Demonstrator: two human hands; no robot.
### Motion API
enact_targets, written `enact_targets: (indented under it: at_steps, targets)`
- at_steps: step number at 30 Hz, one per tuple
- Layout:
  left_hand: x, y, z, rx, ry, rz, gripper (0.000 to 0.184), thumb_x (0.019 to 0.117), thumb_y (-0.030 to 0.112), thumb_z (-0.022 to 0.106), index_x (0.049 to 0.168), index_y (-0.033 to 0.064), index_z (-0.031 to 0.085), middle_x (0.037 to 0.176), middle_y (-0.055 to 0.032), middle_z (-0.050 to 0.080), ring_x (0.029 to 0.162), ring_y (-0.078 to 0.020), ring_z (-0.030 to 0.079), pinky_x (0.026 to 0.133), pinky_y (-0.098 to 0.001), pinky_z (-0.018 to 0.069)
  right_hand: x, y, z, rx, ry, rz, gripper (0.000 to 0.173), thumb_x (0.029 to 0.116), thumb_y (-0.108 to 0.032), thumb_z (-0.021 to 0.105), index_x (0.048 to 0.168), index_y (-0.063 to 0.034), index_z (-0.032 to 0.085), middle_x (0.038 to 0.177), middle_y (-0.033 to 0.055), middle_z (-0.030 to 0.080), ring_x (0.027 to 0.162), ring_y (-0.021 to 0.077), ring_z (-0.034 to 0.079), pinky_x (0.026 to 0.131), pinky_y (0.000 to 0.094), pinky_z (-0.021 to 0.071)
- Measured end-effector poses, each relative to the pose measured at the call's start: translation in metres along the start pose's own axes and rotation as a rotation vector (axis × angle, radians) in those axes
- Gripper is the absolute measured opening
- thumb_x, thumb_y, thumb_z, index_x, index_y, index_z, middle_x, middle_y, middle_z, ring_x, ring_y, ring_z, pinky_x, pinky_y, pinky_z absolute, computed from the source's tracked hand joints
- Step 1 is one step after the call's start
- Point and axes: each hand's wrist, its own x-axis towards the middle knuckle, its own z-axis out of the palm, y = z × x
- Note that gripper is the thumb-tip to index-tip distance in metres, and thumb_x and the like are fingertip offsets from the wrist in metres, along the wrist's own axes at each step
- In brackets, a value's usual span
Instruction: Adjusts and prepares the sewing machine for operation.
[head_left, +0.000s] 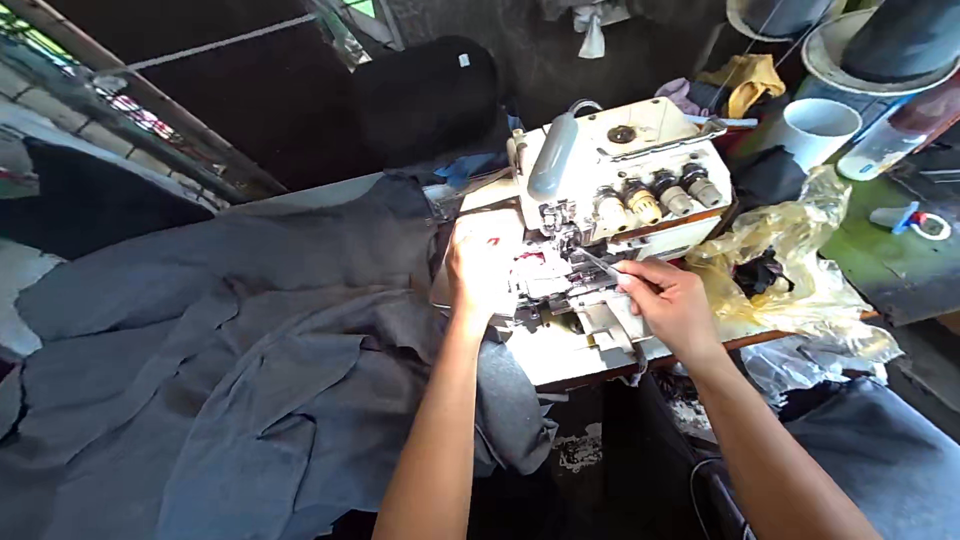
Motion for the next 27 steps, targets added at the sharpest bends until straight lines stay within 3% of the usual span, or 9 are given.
enact_targets:
  at_steps: [5,9,11,13,14,17,20,24,27]
  targets:
    - [-0.002,-0.009,-0.003,0.000,0.027,0.110,0.025,0.0902,0.002,0.070,0.114,-0.0047,0.070,0.125,-0.0189,0.064,0.114,-0.0220,0.064,0.099,-0.0372,0.0532,-0.006,-0.012,-0.022,0.541,0.035,0.225,0.020,0.0952,0.007,0.056,0.102,0.0022,0.075,0.075,0.0014,0.073,0.052,0.0011,0.058,0.051,0.0156,0.0504]
    - [-0.017,0.001,0.001,0.024,0.073,0.357,0.017,0.0921,0.010,0.067,0.104,-0.0025,0.072,0.111,-0.0164,0.067,0.108,-0.0209,0.062,0.095,-0.0355,0.0501,-0.020,-0.023,-0.038,0.639,-0.004,0.114,0.021,0.0948,0.004,0.058,0.102,-0.0004,0.077,0.079,0.0018,0.073,0.056,0.0017,0.060,0.054,0.0160,0.0525]
    - [-0.030,0.022,0.003,-0.015,-0.051,0.444,0.019,0.0948,0.014,0.062,0.103,0.0016,0.074,0.108,-0.0105,0.071,0.104,-0.0109,0.066,0.092,-0.0285,0.0536,-0.027,-0.032,-0.046,0.590,-0.028,0.018,0.018,0.0951,0.001,0.060,0.101,-0.0018,0.077,0.082,0.0000,0.073,0.059,0.0015,0.061,0.056,0.0166,0.0538]
    - [-0.038,0.046,0.007,-0.060,-0.281,0.543,0.027,0.1034,0.017,0.056,0.121,0.0048,0.073,0.123,-0.0108,0.069,0.116,-0.0140,0.063,0.102,-0.0329,0.0506,-0.033,-0.041,-0.056,0.565,-0.045,-0.070,0.017,0.0956,0.000,0.061,0.101,-0.0029,0.077,0.085,-0.0004,0.073,0.062,0.0016,0.062,0.058,0.0174,0.0550]
    - [-0.040,0.056,0.009,-0.063,-0.349,0.565,0.027,0.1045,0.018,0.055,0.121,0.0077,0.074,0.128,-0.0098,0.067,0.121,-0.0162,0.060,0.105,-0.0360,0.0470,-0.035,-0.045,-0.061,0.567,-0.049,-0.108,0.016,0.0960,-0.001,0.062,0.101,-0.0038,0.078,0.085,-0.0004,0.073,0.063,0.0017,0.062,0.059,0.0177,0.0555]
    - [-0.033,0.071,0.009,-0.102,-0.381,0.565,0.020,0.1023,0.017,0.059,0.101,0.0090,0.077,0.109,-0.0012,0.072,0.108,-0.0087,0.065,0.098,-0.0317,0.0500,-0.040,-0.052,-0.085,0.565,-0.031,-0.185,0.016,0.0974,-0.005,0.064,0.103,-0.0072,0.078,0.087,-0.0016,0.073,0.065,0.0019,0.064,0.061,0.0180,0.0565]
    - [-0.028,0.078,-0.005,-0.188,-0.406,0.475,0.013,0.0990,0.013,0.065,0.101,0.0068,0.075,0.100,0.0030,0.074,0.093,-0.0021,0.070,0.086,-0.0214,0.0586,-0.044,-0.044,-0.106,0.515,0.023,-0.203,0.016,0.0968,-0.006,0.064,0.103,-0.0095,0.078,0.086,-0.0033,0.073,0.065,0.0019,0.064,0.061,0.0182,0.0569]
    - [-0.030,0.091,-0.012,-0.379,-0.391,0.386,0.008,0.0945,0.014,0.071,0.099,0.0139,0.078,0.100,0.0072,0.074,0.088,-0.0028,0.070,0.078,-0.0204,0.0597,-0.056,-0.026,-0.109,0.400,0.045,-0.140,0.017,0.0955,-0.003,0.061,0.102,-0.0045,0.077,0.084,-0.0045,0.072,0.064,-0.0008,0.062,0.060,0.0162,0.0557]
    - [-0.035,0.104,-0.007,-0.620,-0.397,0.337,0.009,0.0957,0.023,0.072,0.101,0.0207,0.080,0.099,0.0088,0.075,0.090,-0.0043,0.070,0.081,-0.0232,0.0597,-0.065,-0.024,-0.096,0.263,0.003,-0.109,0.018,0.0957,-0.004,0.061,0.104,-0.0012,0.076,0.086,-0.0024,0.070,0.066,-0.0040,0.060,0.060,0.0125,0.0533]
